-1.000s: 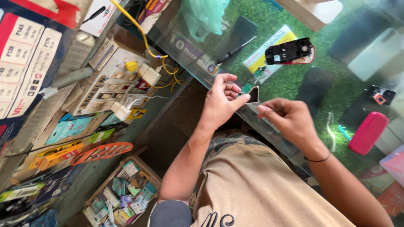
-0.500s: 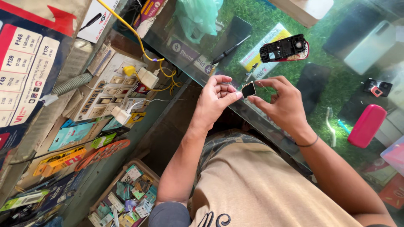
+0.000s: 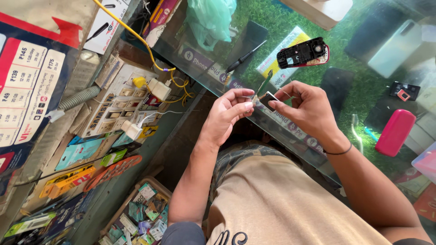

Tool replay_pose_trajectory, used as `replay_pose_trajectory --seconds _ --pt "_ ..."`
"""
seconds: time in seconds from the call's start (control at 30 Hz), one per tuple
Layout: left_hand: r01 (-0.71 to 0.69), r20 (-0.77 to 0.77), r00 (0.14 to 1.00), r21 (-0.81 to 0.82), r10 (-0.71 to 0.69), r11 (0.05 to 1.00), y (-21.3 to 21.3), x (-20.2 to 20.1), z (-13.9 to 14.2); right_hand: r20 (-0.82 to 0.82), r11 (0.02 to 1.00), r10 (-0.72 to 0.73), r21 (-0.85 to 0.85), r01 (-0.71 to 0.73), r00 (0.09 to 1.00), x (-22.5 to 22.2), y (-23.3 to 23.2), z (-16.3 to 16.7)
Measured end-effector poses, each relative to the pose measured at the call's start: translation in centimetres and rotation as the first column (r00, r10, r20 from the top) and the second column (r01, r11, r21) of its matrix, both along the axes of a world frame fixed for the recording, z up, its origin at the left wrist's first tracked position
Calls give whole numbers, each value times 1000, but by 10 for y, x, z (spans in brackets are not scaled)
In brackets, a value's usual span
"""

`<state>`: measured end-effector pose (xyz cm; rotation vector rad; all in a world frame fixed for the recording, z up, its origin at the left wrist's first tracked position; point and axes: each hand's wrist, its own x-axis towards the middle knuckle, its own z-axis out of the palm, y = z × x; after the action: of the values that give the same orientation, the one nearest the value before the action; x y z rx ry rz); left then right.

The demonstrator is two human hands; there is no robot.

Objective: The person solders a small electronic component onto a green circuit board using a soldering iron and tweezers. After soldering, they insert the board into a black phone housing and connect a white charging cable to test the device.

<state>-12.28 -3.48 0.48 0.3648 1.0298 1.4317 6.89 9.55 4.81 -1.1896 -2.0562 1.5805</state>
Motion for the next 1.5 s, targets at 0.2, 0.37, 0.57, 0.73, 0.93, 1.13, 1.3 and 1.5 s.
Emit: replay_pose_trajectory --seconds 0.2,0.37,0.57,0.73,0.93,1.13,1.3,1.5 --pt "61 153 986 49 -67 997 -8 3 7 44 928 111 353 -120 993 1 0 40" --pt "97 298 948 74 -114 993 -14 12 9 21 787 324 549 -282 946 0 12 67" --pt "113 409 900 109 -149 988 -20 20 13 10 704 391 641 -306 920 2 18 79" --pt "106 458 873 153 -165 983 -26 27 17 -48 742 234 655 -146 971 8 8 75" --pt "8 421 902 200 -93 980 -36 42 21 -446 956 -248 30 292 860 24 -41 47" --pt "29 406 903 265 -139 964 -43 51 26 -522 777 -523 -617 126 673 36 -55 15" --pt "52 351 922 311 -166 949 -46 53 29 -555 793 -498 -602 91 666 38 -53 17" --pt "83 272 946 317 -174 945 -46 54 41 -578 832 -463 -545 104 672 37 -55 26"
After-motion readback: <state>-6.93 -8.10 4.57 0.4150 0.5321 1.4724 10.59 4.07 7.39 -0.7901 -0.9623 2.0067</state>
